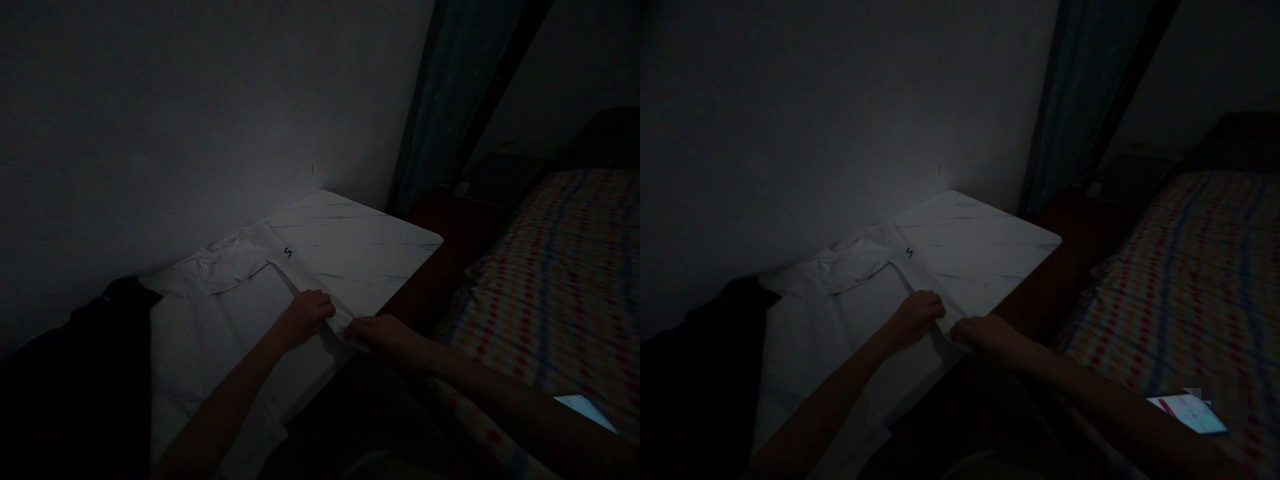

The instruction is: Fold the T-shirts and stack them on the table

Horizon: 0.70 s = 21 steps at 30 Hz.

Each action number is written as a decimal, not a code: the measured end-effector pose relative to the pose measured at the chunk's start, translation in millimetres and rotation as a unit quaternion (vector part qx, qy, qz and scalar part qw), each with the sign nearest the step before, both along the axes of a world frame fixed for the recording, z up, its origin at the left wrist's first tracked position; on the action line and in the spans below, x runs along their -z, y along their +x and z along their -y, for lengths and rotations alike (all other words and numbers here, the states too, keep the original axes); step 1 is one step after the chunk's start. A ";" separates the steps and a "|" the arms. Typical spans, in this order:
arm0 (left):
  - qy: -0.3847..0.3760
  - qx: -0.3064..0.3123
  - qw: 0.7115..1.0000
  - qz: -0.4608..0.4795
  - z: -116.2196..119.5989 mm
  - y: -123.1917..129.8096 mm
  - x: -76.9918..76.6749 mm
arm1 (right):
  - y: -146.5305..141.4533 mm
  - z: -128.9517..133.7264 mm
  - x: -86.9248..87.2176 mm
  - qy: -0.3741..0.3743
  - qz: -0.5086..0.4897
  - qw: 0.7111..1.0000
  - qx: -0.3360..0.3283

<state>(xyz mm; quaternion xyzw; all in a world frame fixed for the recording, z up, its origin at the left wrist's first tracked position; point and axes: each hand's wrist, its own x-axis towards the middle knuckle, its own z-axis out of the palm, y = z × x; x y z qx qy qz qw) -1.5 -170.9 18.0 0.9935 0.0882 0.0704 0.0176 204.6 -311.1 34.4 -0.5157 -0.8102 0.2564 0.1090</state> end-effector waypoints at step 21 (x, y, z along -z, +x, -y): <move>0.060 -0.189 0.980 0.008 88.5 -154.4 27.1 | -24.9 -61.2 66.8 0.225 0.079 0.965 -0.113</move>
